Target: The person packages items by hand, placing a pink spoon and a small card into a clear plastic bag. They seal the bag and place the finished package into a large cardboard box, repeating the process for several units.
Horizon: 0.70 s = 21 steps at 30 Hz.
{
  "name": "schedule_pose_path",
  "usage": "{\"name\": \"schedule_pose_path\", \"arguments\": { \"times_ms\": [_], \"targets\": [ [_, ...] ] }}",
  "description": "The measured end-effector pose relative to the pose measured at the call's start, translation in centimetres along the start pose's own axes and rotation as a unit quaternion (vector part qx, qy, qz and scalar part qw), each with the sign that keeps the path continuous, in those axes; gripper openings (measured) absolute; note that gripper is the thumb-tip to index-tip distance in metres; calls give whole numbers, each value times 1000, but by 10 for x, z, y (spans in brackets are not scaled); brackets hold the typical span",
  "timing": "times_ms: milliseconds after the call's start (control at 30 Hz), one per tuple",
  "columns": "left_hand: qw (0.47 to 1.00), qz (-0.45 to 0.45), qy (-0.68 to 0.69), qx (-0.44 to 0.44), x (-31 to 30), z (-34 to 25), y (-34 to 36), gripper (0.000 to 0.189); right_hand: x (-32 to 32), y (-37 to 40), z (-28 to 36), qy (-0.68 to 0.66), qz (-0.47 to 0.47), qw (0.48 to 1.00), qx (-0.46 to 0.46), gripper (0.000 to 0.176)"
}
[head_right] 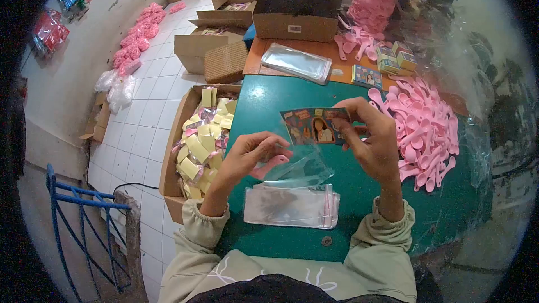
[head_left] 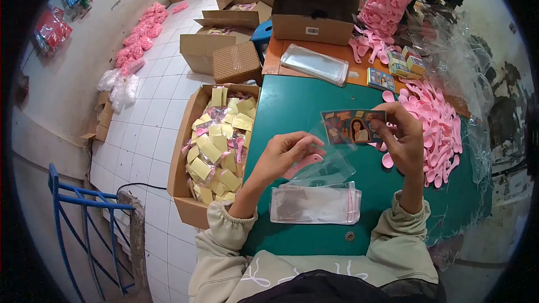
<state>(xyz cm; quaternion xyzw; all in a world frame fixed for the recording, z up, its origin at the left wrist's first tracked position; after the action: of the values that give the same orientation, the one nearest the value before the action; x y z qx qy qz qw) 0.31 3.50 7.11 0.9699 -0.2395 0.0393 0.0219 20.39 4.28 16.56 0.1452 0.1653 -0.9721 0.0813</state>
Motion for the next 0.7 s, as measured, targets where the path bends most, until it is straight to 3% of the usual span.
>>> {"name": "schedule_pose_path", "arguments": {
  "times_ms": [67, 167, 267, 367, 467, 567, 667, 700],
  "targets": [
    [1000, 4, 3, -1, 0, 0, 0, 29, 3, 1, 3, 38, 40, 997, 49, 12],
    [1000, -3, 13, 3, 1, 5, -2, 29, 7, 1, -1, 82, 54, 994, -48, 14],
    [1000, -21, -17, 7, 3, 11, -4, 27, 7, 1, 1, 106, 79, 990, -51, 14],
    [997, -13, -75, 11, 4, 7, -4, 27, 3, 2, 2, 99, 88, 991, 16, 13],
    [997, -3, -82, 9, 4, 4, -3, 29, -5, 3, 1, 2, -19, 1000, 23, 12],
    [998, -10, -57, 7, 5, 1, -4, 29, -1, 3, 3, 58, 48, 996, 38, 11],
    [996, -16, -87, 17, 4, 0, -4, 28, 7, 4, 6, 127, 68, 987, -73, 12],
    [993, -19, -113, 17, 3, 1, -5, 28, 8, 4, 5, 120, 80, 988, -53, 12]
  ]
}}
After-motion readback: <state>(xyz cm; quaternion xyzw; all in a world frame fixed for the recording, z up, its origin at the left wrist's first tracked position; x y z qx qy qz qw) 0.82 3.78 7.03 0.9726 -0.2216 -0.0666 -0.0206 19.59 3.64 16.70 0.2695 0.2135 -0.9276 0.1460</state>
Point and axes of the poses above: each hand's wrist, its own y-axis away from the middle knuckle, its own x-axis out of the palm, z = x × y, the point moved 5 cm from there along -y, towards the middle knuckle, and after that the axes turned 7 degrees about -y, right-handed, at the moved point
